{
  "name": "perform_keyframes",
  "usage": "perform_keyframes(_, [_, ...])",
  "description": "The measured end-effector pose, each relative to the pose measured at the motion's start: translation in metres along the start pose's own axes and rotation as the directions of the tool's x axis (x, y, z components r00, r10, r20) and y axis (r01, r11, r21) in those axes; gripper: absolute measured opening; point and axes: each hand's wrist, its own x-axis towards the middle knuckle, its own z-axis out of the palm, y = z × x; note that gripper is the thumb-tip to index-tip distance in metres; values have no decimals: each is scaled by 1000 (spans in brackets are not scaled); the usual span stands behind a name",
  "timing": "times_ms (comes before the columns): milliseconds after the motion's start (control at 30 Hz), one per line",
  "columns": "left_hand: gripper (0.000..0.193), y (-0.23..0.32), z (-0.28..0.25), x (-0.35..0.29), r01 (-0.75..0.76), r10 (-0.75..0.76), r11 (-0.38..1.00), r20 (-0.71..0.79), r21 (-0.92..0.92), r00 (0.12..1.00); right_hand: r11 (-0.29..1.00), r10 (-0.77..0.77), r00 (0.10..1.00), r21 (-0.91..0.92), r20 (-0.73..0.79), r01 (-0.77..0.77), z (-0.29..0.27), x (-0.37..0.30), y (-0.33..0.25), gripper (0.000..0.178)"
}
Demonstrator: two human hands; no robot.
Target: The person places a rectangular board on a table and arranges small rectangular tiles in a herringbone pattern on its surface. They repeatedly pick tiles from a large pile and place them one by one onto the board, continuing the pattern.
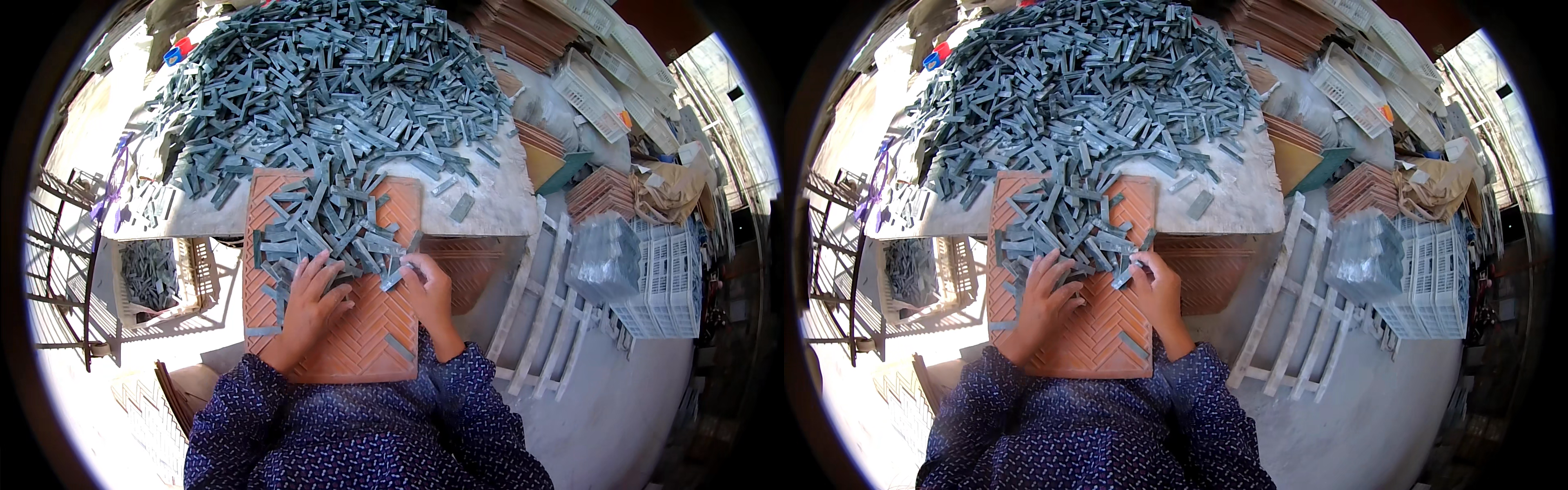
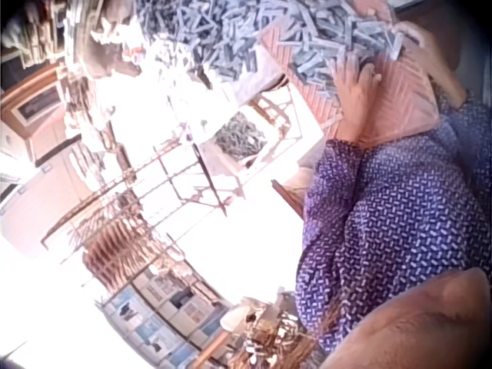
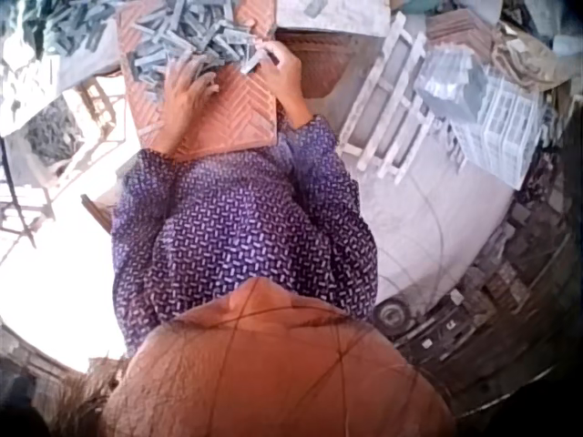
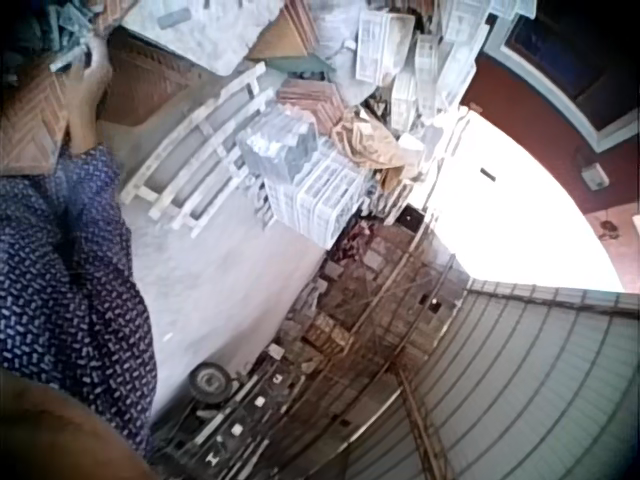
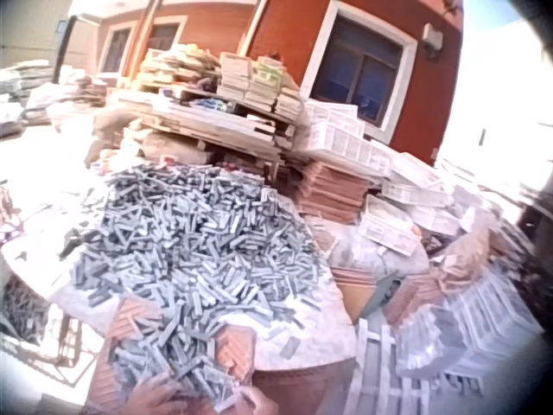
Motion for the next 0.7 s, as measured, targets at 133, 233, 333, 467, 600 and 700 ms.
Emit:
perform_keyframes(133, [37,15,-7,-17,22,-24,999,48,42,999,979,195,981,69,-11,-194,-10,-16,5,11])
perform_keyframes(233, [40,16,-10,-30,37,-38,998,18,54,999,896,415,907,140,72,-421,-21,-31,-7,10])
perform_keyframes(333, [41,12,-7,-43,58,-58,998,0,24,998,954,285,955,-121,78,-275,-26,-46,-16,15])
perform_keyframes(467, [39,19,-6,-38,114,-115,993,36,28,993,887,-135,982,-425,136,181,-27,-52,-14,21])
perform_keyframes(600, [37,18,-3,-37,123,-124,992,44,33,991,870,-230,961,-412,151,273,-25,-52,-6,20])
perform_keyframes(700, [34,19,-9,-37,113,-116,993,79,40,990,973,225,963,-83,150,-215,-29,-62,-13,18])
